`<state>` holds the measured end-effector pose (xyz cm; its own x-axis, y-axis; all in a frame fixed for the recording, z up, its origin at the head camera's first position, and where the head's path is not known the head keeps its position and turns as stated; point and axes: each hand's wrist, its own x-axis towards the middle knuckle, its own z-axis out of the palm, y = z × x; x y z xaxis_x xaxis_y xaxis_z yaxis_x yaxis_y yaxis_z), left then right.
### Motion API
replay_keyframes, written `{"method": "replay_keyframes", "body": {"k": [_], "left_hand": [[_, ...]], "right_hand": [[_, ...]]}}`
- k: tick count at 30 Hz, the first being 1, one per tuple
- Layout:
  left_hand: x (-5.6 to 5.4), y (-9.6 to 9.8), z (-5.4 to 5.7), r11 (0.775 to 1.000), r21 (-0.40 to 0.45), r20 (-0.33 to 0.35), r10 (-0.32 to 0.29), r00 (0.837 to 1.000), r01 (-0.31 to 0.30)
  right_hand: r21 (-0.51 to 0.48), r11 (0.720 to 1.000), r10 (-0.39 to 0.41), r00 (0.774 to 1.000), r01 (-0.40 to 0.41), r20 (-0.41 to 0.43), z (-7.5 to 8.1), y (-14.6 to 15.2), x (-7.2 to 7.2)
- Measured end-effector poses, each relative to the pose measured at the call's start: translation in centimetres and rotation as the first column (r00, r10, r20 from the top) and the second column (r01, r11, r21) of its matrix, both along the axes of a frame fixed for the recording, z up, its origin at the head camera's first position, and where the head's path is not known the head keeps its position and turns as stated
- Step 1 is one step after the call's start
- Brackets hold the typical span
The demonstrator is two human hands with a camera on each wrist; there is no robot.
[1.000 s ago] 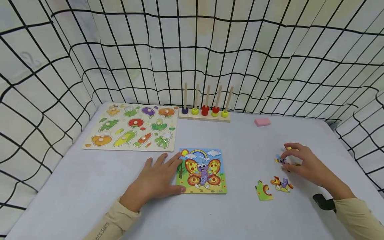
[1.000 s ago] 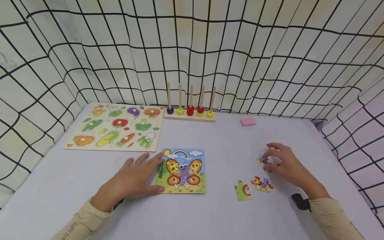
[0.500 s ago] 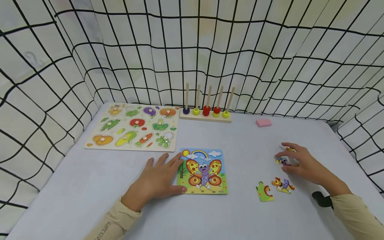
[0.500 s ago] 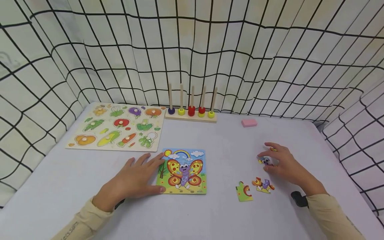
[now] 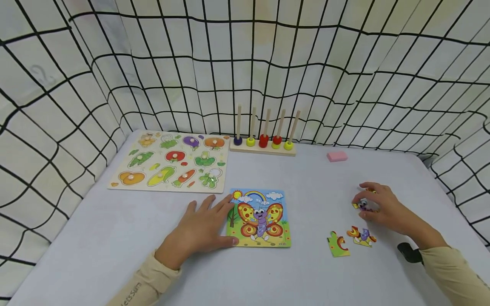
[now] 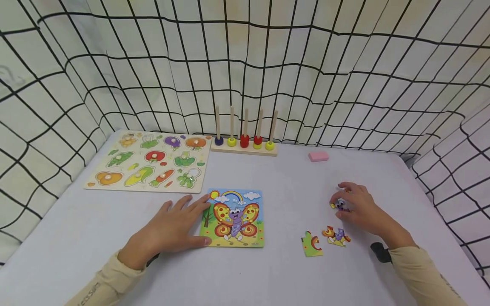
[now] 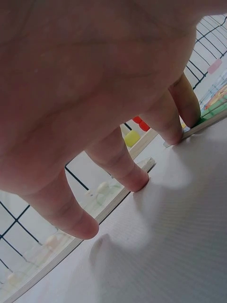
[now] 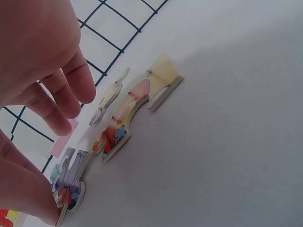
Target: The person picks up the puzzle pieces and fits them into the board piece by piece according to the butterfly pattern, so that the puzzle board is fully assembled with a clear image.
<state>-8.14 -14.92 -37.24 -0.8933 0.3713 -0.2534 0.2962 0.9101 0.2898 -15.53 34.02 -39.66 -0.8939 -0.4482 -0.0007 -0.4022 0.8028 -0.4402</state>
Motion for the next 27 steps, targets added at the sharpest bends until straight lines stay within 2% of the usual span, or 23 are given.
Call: {"method": "replay_keyframes", "body": {"k": [9, 18, 22, 27], "left_hand": [[0.0, 0.0, 0.0, 1.000, 0.002, -0.005, 0.000, 1.000, 0.000], [0.1, 0.0, 0.0, 1.000, 0.005, -0.006, 0.002, 1.000, -0.002], [0.1, 0.0, 0.1, 1.000, 0.005, -0.004, 0.004, 1.000, -0.004], [0.1, 0.0, 0.1, 1.000, 0.003, 0.001, 0.007, 1.000, -0.007]], "right_hand": [[0.044, 0.999, -0.023, 1.000, 0.023, -0.003, 0.6, -0.3, 0.3], [-0.004, 0.999, -0.048, 0.991, 0.048, -0.128, 0.7, -0.9, 0.6], [-0.009, 0.998, -0.066, 0.986, 0.066, -0.154, 1.1, -1.0, 0.8], [-0.027, 0.997, -0.078, 0.988, 0.075, -0.135, 2.0, -0.9, 0.7]]}}
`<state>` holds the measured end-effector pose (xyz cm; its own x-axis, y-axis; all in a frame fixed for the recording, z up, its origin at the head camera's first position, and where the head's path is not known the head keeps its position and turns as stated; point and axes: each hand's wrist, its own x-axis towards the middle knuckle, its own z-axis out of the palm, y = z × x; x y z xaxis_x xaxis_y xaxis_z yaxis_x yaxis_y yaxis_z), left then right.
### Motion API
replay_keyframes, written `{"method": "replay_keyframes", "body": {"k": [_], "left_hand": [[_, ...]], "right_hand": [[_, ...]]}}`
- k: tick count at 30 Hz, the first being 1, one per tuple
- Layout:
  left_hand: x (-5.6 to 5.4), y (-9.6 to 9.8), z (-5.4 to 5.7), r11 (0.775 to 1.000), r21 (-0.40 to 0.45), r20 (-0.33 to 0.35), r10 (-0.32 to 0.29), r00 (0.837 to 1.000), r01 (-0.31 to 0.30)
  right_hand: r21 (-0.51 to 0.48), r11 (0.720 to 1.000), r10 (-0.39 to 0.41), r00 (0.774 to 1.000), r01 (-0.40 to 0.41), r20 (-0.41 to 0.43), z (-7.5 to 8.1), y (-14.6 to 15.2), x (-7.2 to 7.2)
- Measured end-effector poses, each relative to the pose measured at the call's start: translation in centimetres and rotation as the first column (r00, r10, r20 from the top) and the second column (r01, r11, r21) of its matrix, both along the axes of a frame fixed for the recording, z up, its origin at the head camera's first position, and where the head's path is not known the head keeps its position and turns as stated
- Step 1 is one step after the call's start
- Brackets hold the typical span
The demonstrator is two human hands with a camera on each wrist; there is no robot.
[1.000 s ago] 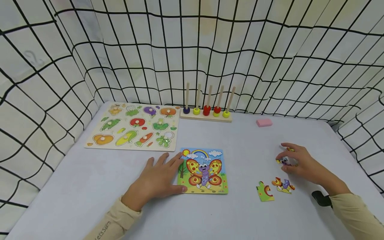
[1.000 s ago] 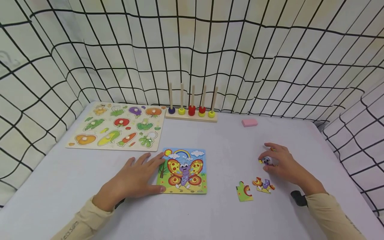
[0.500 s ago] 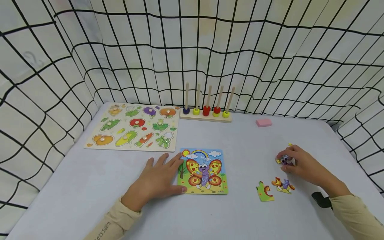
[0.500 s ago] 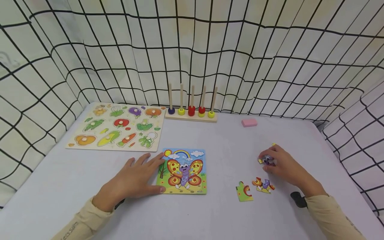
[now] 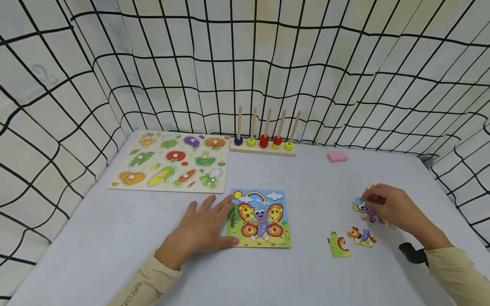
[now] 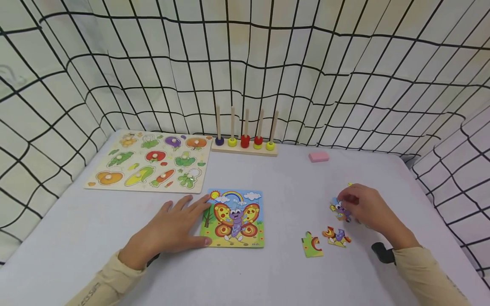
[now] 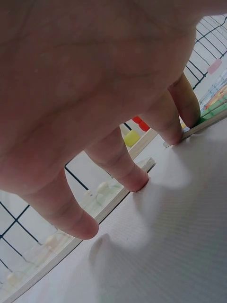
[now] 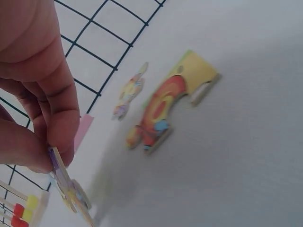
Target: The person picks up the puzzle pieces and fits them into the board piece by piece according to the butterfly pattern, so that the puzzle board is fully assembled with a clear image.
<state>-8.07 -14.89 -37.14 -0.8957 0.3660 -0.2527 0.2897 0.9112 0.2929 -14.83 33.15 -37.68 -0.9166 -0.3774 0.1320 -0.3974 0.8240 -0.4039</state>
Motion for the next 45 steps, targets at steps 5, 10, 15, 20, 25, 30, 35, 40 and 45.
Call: {"method": "replay_keyframes", "body": {"k": [5, 10, 15, 20, 25, 30, 35, 40, 45], "left_hand": [[0.0, 0.0, -0.1, 1.000, -0.003, 0.001, -0.001, 1.000, 0.001], [0.0, 0.0, -0.2, 1.000, 0.001, 0.006, 0.004, 1.000, -0.004], [0.0, -0.1, -0.2, 1.000, -0.003, 0.007, 0.006, 1.000, -0.006], [-0.1, -0.1, -0.3, 1.000, -0.003, 0.009, 0.009, 1.000, -0.009], [0.0, -0.1, -0.3, 1.000, 0.001, 0.012, 0.009, 1.000, -0.009], [0.0, 0.0, -0.2, 1.000, 0.006, 0.017, 0.013, 1.000, -0.013], [0.0, 0.0, -0.2, 1.000, 0.002, 0.010, 0.008, 1.000, -0.008], [0.0, 0.0, -0.2, 1.000, 0.000, 0.001, 0.008, 1.000, -0.008], [0.0, -0.1, -0.2, 1.000, 0.002, 0.001, 0.011, 1.000, -0.011]], "right_hand": [[-0.028, 0.999, -0.020, 0.995, 0.023, 0.102, 0.9, -0.5, -0.3], [-0.102, 0.993, -0.035, 0.974, 0.059, 0.226, 1.4, -2.2, -0.3], [-0.199, 0.979, 0.014, 0.958, 0.045, 0.288, 1.4, -4.6, 0.0], [-0.266, 0.964, 0.060, 0.946, 0.029, 0.318, 1.2, -7.3, 0.0], [-0.303, 0.953, 0.105, 0.937, 0.001, 0.333, 1.0, -9.7, -0.2], [-0.344, 0.939, 0.150, 0.928, -0.026, 0.340, 0.7, -11.5, -0.4], [-0.380, 0.924, 0.194, 0.915, -0.049, 0.353, 0.4, -13.4, -0.7], [-0.411, 0.908, 0.240, 0.905, -0.081, 0.351, 0.2, -15.3, -0.9], [-0.427, 0.898, 0.273, 0.894, -0.104, 0.355, 0.0, -17.0, -1.1]]}}
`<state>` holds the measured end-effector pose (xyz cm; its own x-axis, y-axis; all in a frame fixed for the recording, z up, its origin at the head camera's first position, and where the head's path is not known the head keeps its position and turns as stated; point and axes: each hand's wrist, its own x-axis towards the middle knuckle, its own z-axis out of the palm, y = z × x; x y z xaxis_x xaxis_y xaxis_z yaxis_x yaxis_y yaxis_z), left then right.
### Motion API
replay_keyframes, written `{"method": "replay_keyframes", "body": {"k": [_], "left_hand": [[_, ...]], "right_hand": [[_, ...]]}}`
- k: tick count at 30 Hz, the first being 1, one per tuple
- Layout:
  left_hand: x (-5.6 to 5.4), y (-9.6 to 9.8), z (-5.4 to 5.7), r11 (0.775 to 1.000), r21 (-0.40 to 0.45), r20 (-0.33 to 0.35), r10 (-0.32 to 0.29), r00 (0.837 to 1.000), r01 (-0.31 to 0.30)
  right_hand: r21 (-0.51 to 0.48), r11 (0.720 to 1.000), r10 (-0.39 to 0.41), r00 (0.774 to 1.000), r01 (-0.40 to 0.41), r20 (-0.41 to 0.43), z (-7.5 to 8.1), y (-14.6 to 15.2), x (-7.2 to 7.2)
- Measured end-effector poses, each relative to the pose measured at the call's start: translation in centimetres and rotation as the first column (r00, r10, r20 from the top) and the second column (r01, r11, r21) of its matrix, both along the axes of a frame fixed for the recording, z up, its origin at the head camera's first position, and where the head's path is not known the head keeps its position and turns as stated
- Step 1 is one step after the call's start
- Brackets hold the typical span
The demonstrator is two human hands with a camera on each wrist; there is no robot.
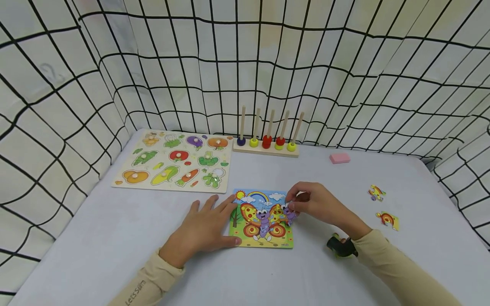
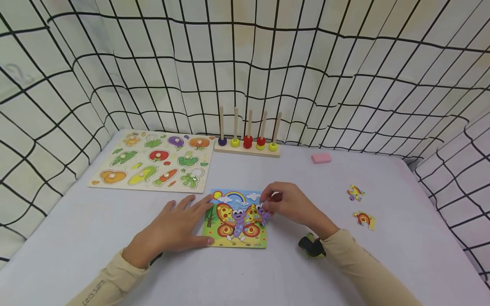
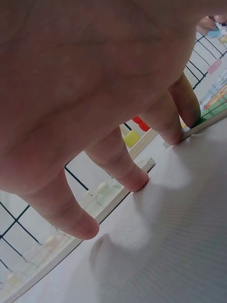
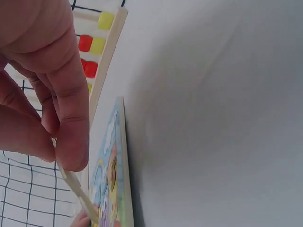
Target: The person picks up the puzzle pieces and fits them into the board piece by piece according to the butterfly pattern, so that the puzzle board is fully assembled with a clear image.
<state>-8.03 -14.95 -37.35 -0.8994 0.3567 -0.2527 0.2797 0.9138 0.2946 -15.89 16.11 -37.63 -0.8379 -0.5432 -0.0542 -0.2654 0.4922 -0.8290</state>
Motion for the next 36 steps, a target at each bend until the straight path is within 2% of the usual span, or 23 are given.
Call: {"method": "replay_keyframes", "body": {"k": [16, 36], "left_hand": [[0.0, -0.1, 0.1, 1.000, -0.004, -0.003, -0.006, 1.000, 0.006], [-0.1, 0.0, 0.0, 1.000, -0.019, -0.016, -0.014, 1.000, 0.014]], "right_hand": [[0.016, 0.997, 0.075, 0.997, -0.075, 0.008, -0.3, -4.0, -0.3], [0.120, 0.992, -0.028, 0.999, 0.031, -0.026, -0.5, -6.7, 0.2]]}}
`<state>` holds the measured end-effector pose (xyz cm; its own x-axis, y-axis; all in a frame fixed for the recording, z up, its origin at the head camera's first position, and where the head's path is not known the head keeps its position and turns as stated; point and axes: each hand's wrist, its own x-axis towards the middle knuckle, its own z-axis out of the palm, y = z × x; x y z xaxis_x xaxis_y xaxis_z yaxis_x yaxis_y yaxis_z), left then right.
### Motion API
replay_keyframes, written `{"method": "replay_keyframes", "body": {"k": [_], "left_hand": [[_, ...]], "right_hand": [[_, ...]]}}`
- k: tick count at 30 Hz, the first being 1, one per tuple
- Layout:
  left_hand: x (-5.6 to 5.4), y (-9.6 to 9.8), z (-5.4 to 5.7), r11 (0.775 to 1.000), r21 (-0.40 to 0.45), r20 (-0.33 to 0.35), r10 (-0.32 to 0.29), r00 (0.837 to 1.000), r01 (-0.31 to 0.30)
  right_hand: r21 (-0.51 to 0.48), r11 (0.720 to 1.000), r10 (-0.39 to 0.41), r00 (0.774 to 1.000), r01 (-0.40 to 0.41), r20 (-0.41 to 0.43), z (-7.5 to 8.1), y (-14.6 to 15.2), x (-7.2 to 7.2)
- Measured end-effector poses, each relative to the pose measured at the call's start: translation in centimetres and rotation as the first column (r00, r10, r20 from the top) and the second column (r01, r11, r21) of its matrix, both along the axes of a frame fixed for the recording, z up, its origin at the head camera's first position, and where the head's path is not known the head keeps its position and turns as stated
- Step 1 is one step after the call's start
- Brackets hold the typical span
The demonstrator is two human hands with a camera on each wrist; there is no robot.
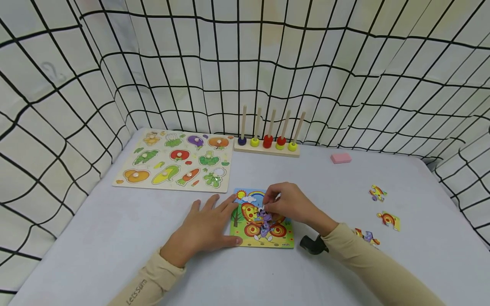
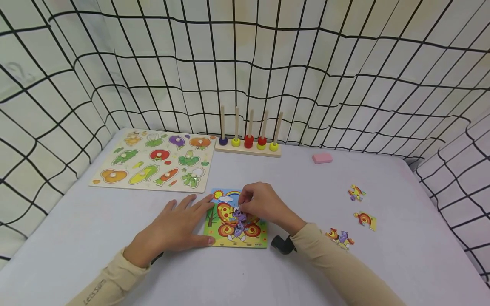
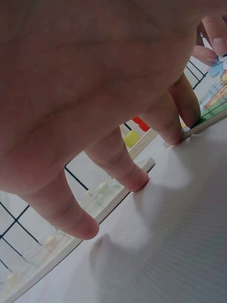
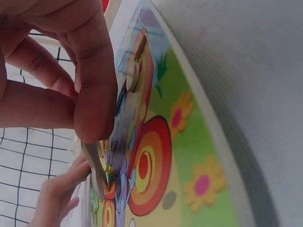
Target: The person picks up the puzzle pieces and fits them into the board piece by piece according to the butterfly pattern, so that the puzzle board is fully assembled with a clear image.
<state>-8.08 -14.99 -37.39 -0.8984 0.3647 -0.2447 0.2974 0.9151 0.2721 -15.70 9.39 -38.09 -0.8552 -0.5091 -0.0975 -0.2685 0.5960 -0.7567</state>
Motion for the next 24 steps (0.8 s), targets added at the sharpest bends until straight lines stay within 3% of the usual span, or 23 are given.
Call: {"method": "replay_keyframes", "body": {"k": [15, 24], "left_hand": [[0.0, 0.0, 0.1, 1.000, 0.010, 0.001, -0.002, 1.000, 0.002], [0.1, 0.0, 0.2, 1.000, 0.011, 0.001, 0.000, 1.000, 0.000]], "right_hand": [[0.051, 0.997, -0.060, 0.998, 0.059, 0.017, 0.0, -1.0, 0.4], [0.141, 0.990, -0.020, 0.996, 0.033, -0.092, -0.1, -1.5, 0.2]]}}
